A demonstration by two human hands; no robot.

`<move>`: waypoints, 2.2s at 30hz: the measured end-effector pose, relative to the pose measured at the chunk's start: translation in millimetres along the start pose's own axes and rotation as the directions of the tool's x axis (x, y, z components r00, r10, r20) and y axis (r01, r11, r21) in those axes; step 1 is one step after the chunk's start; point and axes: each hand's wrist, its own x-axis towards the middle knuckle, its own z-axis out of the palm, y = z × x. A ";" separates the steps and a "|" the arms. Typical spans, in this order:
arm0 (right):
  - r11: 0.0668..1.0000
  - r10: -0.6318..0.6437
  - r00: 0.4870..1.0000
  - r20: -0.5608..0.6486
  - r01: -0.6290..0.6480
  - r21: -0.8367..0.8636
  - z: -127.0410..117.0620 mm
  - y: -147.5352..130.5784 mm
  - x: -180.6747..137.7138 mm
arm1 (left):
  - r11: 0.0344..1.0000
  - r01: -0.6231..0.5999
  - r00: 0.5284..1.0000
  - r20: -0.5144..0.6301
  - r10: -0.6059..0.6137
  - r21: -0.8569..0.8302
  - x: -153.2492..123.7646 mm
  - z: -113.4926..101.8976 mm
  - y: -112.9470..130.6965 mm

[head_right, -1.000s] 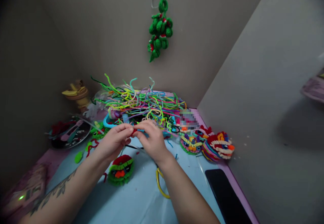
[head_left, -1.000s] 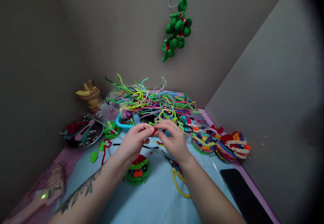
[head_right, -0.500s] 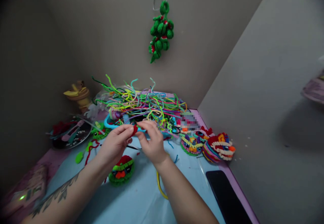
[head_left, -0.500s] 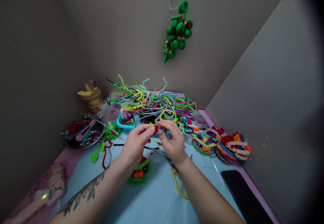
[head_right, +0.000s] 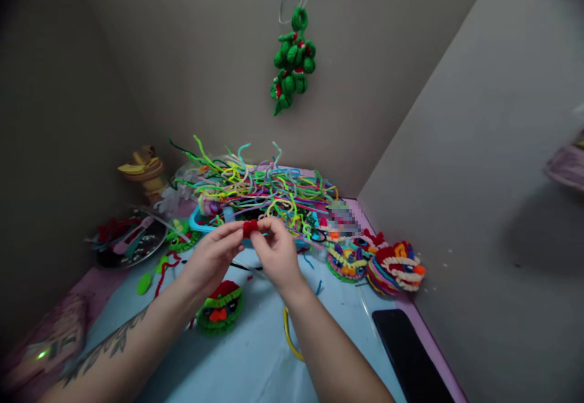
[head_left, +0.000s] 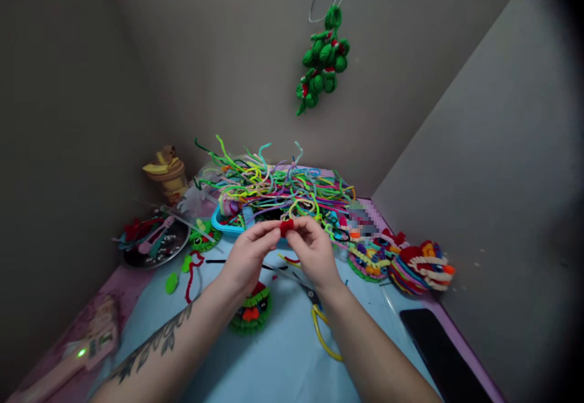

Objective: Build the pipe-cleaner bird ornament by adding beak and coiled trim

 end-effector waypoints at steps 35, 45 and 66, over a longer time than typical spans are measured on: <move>0.987 0.161 0.986 0.041 -0.162 0.014 -5.9 -15.4 2.0 | 0.717 -0.309 0.945 0.114 0.308 0.625 -0.7 -5.0 18.9; 0.991 0.132 0.989 0.066 -0.130 -0.021 -5.8 -12.2 0.3 | 0.728 -0.299 0.944 0.079 0.321 0.617 1.3 -7.0 17.5; 0.987 0.095 0.995 0.031 -0.090 -0.133 -10.8 -14.2 5.1 | 0.786 -0.213 0.959 -0.032 0.283 0.581 -0.2 -6.6 23.9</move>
